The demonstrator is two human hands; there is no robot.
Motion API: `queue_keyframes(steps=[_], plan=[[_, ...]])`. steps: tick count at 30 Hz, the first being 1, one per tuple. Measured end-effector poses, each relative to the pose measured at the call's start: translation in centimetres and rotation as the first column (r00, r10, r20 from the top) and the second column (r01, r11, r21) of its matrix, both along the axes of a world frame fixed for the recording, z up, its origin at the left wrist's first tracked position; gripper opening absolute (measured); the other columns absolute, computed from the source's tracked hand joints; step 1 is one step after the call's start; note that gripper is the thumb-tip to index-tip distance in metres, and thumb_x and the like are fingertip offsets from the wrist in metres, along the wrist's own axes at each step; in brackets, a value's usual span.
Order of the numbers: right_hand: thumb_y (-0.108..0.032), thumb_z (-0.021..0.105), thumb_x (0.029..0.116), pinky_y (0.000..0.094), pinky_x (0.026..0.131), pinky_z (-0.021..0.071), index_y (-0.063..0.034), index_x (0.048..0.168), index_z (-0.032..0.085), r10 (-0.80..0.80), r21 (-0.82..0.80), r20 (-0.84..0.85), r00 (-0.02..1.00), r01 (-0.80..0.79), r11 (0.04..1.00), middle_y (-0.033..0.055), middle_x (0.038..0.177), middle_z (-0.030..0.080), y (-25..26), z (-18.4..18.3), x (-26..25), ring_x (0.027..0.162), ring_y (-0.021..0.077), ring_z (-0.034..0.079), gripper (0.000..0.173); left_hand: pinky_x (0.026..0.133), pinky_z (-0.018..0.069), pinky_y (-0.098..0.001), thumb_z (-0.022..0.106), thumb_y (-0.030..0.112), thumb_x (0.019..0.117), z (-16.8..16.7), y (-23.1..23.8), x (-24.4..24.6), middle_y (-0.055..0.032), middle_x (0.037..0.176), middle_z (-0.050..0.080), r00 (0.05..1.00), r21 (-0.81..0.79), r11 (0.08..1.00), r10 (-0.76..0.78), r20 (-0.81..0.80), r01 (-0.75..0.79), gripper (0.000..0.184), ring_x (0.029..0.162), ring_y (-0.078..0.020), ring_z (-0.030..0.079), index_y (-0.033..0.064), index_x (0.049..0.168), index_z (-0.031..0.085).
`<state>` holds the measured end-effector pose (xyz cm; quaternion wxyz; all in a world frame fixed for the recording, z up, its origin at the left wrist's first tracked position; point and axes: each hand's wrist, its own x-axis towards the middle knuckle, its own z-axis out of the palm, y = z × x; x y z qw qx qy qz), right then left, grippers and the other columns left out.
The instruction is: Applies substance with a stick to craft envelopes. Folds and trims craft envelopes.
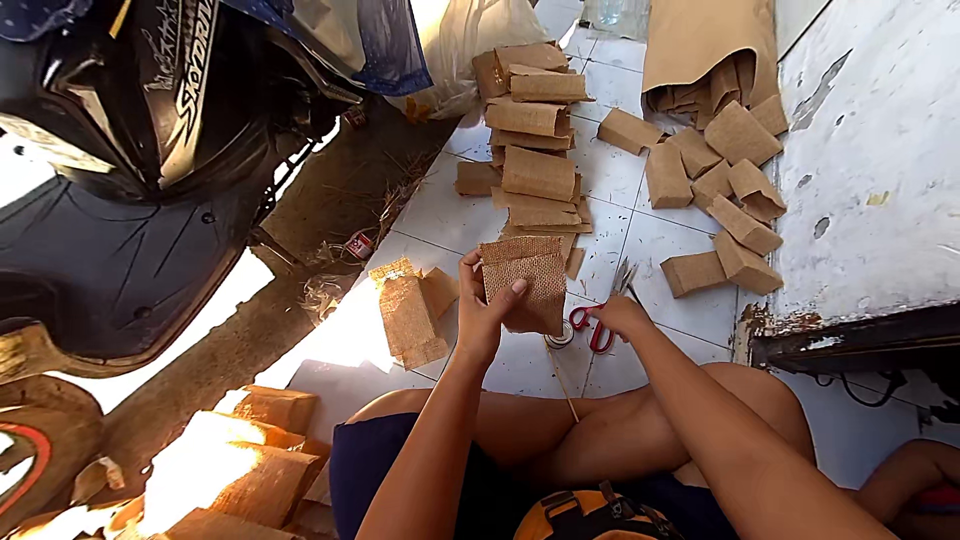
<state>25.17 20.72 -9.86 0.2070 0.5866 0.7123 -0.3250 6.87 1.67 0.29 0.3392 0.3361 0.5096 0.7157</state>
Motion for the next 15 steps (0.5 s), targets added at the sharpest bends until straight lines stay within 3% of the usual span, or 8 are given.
queue_keyframes(steps=[1, 3, 5, 9, 12, 15], plan=[[-0.056, 0.055, 0.101, 0.0625, 0.101, 0.0449, 0.0054, 0.12, 0.068, 0.01, -0.01, 0.058, 0.998, -0.01, 1.0, 0.0284, 0.129, 0.063, -0.5, -0.7, -0.4, 0.121, 0.0419, 0.061, 0.066, 0.087, 0.0567, -0.0252, 0.076, 0.037, 0.087, 0.2, -0.1, -0.2, 0.0086, 0.122, 0.064, 1.0, 0.02, 1.0, 0.018, -0.012, -0.018, 0.068, 0.102, -0.0026, 0.066, 0.0249, 0.137, 0.033], [-0.064, 0.051, 0.099, 0.0626, 0.106, 0.0412, 0.0022, 0.122, 0.07, 0.07, 0.001, 0.187, 0.98, -0.071, 0.997, 0.0248, 0.137, 0.061, -1.2, -1.2, -1.2, 0.133, 0.0394, 0.055, 0.072, 0.085, 0.0573, -0.0232, 0.078, 0.037, 0.0866, 0.7, -0.3, -0.6, 0.0097, 0.117, 0.065, 0.999, 0.079, 0.996, 0.052, -0.008, -0.051, 0.066, 0.099, -0.0014, 0.067, 0.0241, 0.132, 0.032], [-0.067, 0.051, 0.0973, 0.0622, 0.104, 0.042, 0.0007, 0.12, 0.07, 0.094, 0.022, 0.258, 0.962, -0.103, 0.994, 0.0234, 0.137, 0.061, -1.4, -1.2, -1.6, 0.132, 0.0373, 0.056, 0.074, 0.085, 0.0581, -0.0234, 0.079, 0.032, 0.0868, 1.1, -0.6, -1.0, 0.0104, 0.11, 0.066, 0.996, 0.121, 0.989, 0.082, 0.019, -0.083, 0.059, 0.097, -0.0013, 0.068, 0.0218, 0.123, 0.033], [-0.055, 0.065, 0.0919, 0.0618, 0.101, 0.0434, 0.0004, 0.114, 0.072, 0.01, 0.045, 0.231, 0.973, -0.021, 0.999, 0.0222, 0.132, 0.064, -1.4, -1.3, -1.4, 0.127, 0.0363, 0.058, 0.06, 0.081, 0.0584, -0.0225, 0.081, 0.028, 0.0868, 1.6, -1.1, -1.8, 0.0103, 0.108, 0.065, 0.997, 0.176, 0.982, 0.071, 0.022, -0.074, 0.054, 0.095, -0.0011, 0.067, 0.0237, 0.116, 0.036], [-0.062, 0.069, 0.0884, 0.061, 0.103, 0.0431, 0.0022, 0.117, 0.07, -0.011, 0.051, 0.231, 0.973, -0.001, 0.999, 0.0233, 0.133, 0.063, -1.1, -2.0, -0.7, 0.129, 0.0379, 0.057, 0.07, 0.08, 0.0581, -0.0222, 0.08, 0.023, 0.087, 1.7, -1.3, -2.1, 0.0081, 0.108, 0.062, 0.998, 0.192, 0.98, 0.049, 0.031, -0.054, 0.047, 0.095, -0.0019, 0.065, 0.0247, 0.113, 0.041], [-0.041, 0.072, 0.0906, 0.0557, 0.1, 0.048, 0.0037, 0.119, 0.069, -0.18, 0.005, 0.079, 0.98, 0.18, 0.984, 0.0229, 0.127, 0.065, -0.6, -2.5, 0.3, 0.12, 0.0344, 0.062, 0.053, 0.084, 0.0584, -0.0244, 0.076, 0.023, 0.0912, 1.7, -1.5, -2.2, 0.0061, 0.115, 0.065, 0.998, 0.163, 0.985, 0.041, 0.056, -0.05, 0.037, 0.098, -0.0044, 0.067, 0.0245, 0.121, 0.054]])
